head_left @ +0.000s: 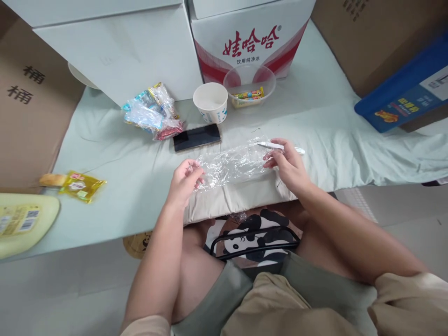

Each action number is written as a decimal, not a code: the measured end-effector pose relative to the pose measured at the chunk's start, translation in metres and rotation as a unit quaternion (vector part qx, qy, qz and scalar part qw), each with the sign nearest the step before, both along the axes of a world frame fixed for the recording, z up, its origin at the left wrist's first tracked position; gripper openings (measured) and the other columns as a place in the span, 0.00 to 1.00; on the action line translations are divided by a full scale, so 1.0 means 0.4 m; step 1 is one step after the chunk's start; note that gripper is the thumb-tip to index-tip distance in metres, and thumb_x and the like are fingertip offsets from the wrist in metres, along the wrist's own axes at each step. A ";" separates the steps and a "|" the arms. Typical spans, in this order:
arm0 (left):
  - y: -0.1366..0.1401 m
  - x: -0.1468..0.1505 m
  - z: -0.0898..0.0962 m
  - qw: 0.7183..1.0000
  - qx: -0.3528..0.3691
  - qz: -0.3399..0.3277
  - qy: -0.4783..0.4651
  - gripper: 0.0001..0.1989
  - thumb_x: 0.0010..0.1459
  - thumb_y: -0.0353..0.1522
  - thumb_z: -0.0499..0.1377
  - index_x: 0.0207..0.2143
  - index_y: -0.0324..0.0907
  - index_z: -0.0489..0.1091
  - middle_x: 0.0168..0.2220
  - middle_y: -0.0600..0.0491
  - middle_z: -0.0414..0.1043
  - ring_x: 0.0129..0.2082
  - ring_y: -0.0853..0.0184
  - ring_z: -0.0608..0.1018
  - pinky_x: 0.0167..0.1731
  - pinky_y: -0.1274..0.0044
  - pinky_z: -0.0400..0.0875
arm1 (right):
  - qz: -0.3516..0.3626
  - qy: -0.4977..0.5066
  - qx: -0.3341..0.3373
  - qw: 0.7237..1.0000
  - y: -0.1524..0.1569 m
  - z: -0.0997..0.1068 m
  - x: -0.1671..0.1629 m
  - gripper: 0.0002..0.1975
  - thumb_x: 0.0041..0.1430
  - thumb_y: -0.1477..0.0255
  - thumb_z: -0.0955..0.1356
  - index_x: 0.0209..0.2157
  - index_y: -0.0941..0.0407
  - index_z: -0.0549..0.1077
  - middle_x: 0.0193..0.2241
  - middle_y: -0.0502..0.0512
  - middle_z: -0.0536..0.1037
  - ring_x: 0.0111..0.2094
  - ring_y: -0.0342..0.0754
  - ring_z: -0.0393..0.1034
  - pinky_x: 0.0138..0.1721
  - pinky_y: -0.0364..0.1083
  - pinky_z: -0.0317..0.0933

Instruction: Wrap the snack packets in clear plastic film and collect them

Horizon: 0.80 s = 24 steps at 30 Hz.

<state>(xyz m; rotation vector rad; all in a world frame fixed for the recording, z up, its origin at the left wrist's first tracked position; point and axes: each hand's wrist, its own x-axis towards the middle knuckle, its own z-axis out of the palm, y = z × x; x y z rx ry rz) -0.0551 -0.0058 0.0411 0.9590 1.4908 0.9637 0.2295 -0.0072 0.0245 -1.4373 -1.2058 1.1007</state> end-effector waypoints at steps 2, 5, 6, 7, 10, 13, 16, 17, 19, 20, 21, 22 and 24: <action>0.000 -0.001 -0.003 1.000 0.005 -0.016 -0.018 0.13 0.47 0.38 0.65 0.31 0.43 0.65 0.27 0.58 0.72 0.19 0.75 0.71 0.16 0.83 0.56 | 0.008 -0.018 0.004 1.000 0.005 -0.007 0.004 0.13 0.69 0.65 0.63 0.53 0.50 0.66 0.35 0.50 0.78 0.28 0.43 0.75 0.34 0.47 0.72; 0.007 0.001 -0.020 0.999 0.019 0.011 0.034 0.12 0.53 0.41 0.62 0.30 0.44 0.65 0.23 0.59 0.68 0.15 0.75 0.65 0.15 0.81 0.52 | -0.003 -0.069 -0.003 0.998 0.021 -0.018 0.012 0.16 0.70 0.63 0.62 0.55 0.51 0.66 0.40 0.54 0.78 0.26 0.43 0.74 0.28 0.47 0.69; 0.011 0.002 -0.028 0.997 0.026 0.023 0.070 0.11 0.55 0.41 0.61 0.31 0.44 0.66 0.22 0.59 0.67 0.15 0.75 0.63 0.15 0.80 0.53 | -0.011 -0.095 -0.006 0.995 0.027 -0.022 0.014 0.16 0.69 0.63 0.63 0.56 0.52 0.66 0.42 0.55 0.78 0.26 0.43 0.73 0.29 0.47 0.69; 0.016 0.003 -0.036 0.993 0.034 0.030 0.111 0.10 0.57 0.41 0.60 0.32 0.44 0.67 0.21 0.59 0.67 0.15 0.74 0.63 0.16 0.79 0.55 | -0.018 -0.123 -0.007 0.992 0.032 -0.024 0.015 0.17 0.68 0.64 0.63 0.56 0.52 0.67 0.44 0.56 0.78 0.26 0.43 0.73 0.31 0.49 0.70; 0.026 0.003 -0.051 0.963 0.063 0.021 0.261 0.10 0.60 0.41 0.59 0.33 0.44 0.69 0.21 0.57 0.69 0.19 0.70 0.68 0.24 0.76 0.61 | -0.024 -0.203 0.011 0.979 0.039 -0.031 0.017 0.18 0.65 0.68 0.64 0.56 0.53 0.69 0.47 0.58 0.78 0.25 0.43 0.71 0.38 0.53 0.72; 0.029 0.004 -0.049 0.916 0.072 0.008 0.395 0.10 0.61 0.40 0.60 0.33 0.44 0.71 0.24 0.55 0.71 0.25 0.66 0.72 0.31 0.74 0.63 | -0.011 -0.291 0.043 0.956 0.033 -0.040 0.018 0.24 0.62 0.70 0.65 0.60 0.54 0.68 0.53 0.62 0.75 0.26 0.43 0.68 0.42 0.56 0.71; 0.027 0.009 -0.044 0.886 0.046 -0.009 0.461 0.09 0.62 0.40 0.61 0.37 0.44 0.73 0.30 0.52 0.75 0.32 0.61 0.77 0.36 0.72 0.66 | 0.019 -0.393 0.062 0.917 0.025 -0.051 0.016 0.29 0.62 0.70 0.66 0.64 0.53 0.66 0.60 0.67 0.68 0.31 0.47 0.70 0.40 0.57 0.71; 0.026 0.010 -0.044 0.878 0.045 -0.014 0.477 0.09 0.62 0.39 0.61 0.38 0.44 0.73 0.34 0.50 0.76 0.35 0.59 0.78 0.38 0.71 0.67 | 0.028 -0.427 0.075 0.901 0.023 -0.053 0.014 0.29 0.62 0.70 0.66 0.65 0.53 0.66 0.61 0.68 0.66 0.35 0.50 0.72 0.40 0.57 0.71; 0.024 0.013 -0.049 0.866 0.070 -0.030 0.495 0.09 0.61 0.38 0.63 0.41 0.44 0.74 0.43 0.46 0.77 0.43 0.55 0.78 0.44 0.68 0.69 | 0.036 -0.487 0.115 0.865 0.016 -0.056 0.006 0.28 0.62 0.72 0.66 0.64 0.51 0.68 0.62 0.68 0.64 0.47 0.59 0.72 0.44 0.60 0.70; 0.024 0.013 -0.052 0.864 0.094 -0.040 0.493 0.10 0.61 0.36 0.63 0.43 0.44 0.74 0.48 0.44 0.76 0.47 0.53 0.78 0.48 0.66 0.70 | 0.037 -0.510 0.137 0.849 0.012 -0.056 0.001 0.28 0.62 0.74 0.66 0.63 0.50 0.69 0.63 0.67 0.64 0.52 0.63 0.70 0.48 0.62 0.69; 0.023 0.013 -0.056 0.867 0.120 -0.052 0.481 0.11 0.60 0.34 0.64 0.45 0.44 0.74 0.52 0.43 0.75 0.51 0.51 0.76 0.52 0.64 0.69 | 0.041 -0.526 0.154 0.835 0.005 -0.055 -0.003 0.28 0.62 0.75 0.66 0.63 0.48 0.69 0.64 0.66 0.63 0.57 0.66 0.68 0.52 0.65 0.67; 0.024 0.011 -0.060 0.873 0.142 -0.067 0.463 0.12 0.60 0.32 0.64 0.47 0.44 0.74 0.54 0.43 0.75 0.54 0.50 0.75 0.55 0.62 0.67 | 0.047 -0.537 0.166 0.826 -0.003 -0.053 -0.005 0.29 0.61 0.76 0.66 0.64 0.48 0.68 0.65 0.66 0.63 0.61 0.69 0.65 0.55 0.67 0.64; 0.025 0.007 -0.065 0.891 0.163 -0.096 0.414 0.14 0.59 0.28 0.63 0.48 0.45 0.74 0.50 0.44 0.78 0.54 0.49 0.74 0.57 0.59 0.65 | 0.080 -0.542 0.168 0.820 -0.026 -0.048 0.002 0.33 0.59 0.78 0.66 0.65 0.47 0.67 0.68 0.65 0.61 0.67 0.72 0.57 0.60 0.72 0.58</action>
